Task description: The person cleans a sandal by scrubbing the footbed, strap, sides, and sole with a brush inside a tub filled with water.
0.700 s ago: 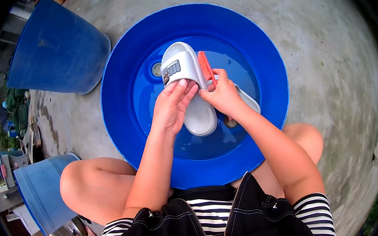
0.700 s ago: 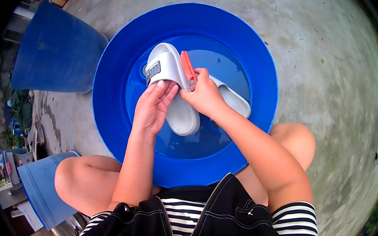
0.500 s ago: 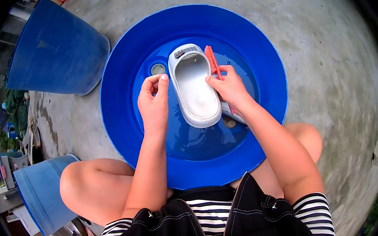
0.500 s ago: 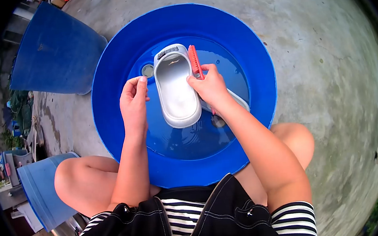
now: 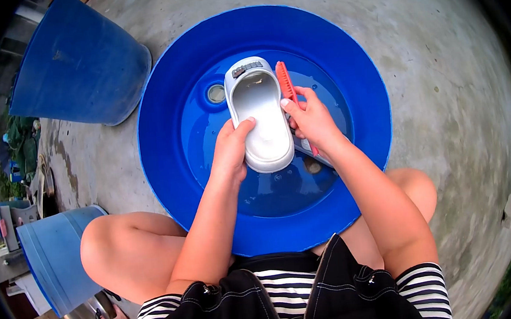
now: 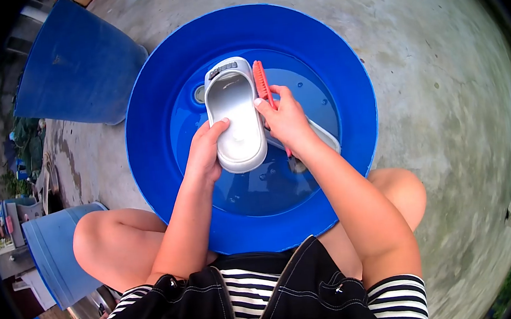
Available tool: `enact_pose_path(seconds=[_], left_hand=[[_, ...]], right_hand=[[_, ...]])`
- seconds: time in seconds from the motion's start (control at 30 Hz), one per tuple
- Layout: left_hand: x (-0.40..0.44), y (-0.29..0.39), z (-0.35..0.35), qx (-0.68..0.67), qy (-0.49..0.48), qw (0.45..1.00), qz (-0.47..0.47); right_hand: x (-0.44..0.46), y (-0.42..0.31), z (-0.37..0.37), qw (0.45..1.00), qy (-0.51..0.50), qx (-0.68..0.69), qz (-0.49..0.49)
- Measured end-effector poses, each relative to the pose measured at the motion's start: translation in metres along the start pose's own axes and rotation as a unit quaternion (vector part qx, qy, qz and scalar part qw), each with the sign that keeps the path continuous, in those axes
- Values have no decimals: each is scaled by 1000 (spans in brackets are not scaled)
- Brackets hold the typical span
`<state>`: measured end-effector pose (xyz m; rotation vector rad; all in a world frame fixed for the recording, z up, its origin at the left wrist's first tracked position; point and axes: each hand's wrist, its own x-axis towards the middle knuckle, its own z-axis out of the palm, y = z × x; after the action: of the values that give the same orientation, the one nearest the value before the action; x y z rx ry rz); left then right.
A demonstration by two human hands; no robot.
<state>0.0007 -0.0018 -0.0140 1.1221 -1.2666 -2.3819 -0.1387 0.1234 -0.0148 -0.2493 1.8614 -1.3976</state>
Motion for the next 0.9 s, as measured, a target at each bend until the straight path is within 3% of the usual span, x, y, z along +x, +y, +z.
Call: enact_pose_path(seconds=[0.07, 0.13, 0.2, 0.3, 0.4, 0.53, 0.63, 0.73, 0.9], left_hand=[[6, -1, -7, 8, 6, 1000, 5], [12, 0, -11, 40, 47, 996, 61], [13, -2, -17, 22, 90, 994, 58], [20, -2, -28, 43, 123, 987, 96], [28, -8, -38, 61, 106, 985, 125], [30, -10, -35, 45, 107, 986, 122], [27, -12, -32, 74, 144, 976, 143], [25, -10, -30, 50, 108, 985, 128], [16, -22, -15, 137, 92, 977, 134]], right_hand=[[1, 4, 0, 1000, -5, -8, -6], [-4, 7, 2, 976, 48, -115, -179], [-14, 0, 4, 972, 49, -112, -201], [-31, -7, 6, 951, -29, -163, -260], [-39, -3, 9, 919, -103, -260, -276], [-40, 8, 19, 910, -97, -322, -242], [-42, 6, 19, 910, -93, -325, -242], [-41, 4, 20, 911, -87, -329, -234], [-30, 15, 16, 918, -67, -322, -221]])
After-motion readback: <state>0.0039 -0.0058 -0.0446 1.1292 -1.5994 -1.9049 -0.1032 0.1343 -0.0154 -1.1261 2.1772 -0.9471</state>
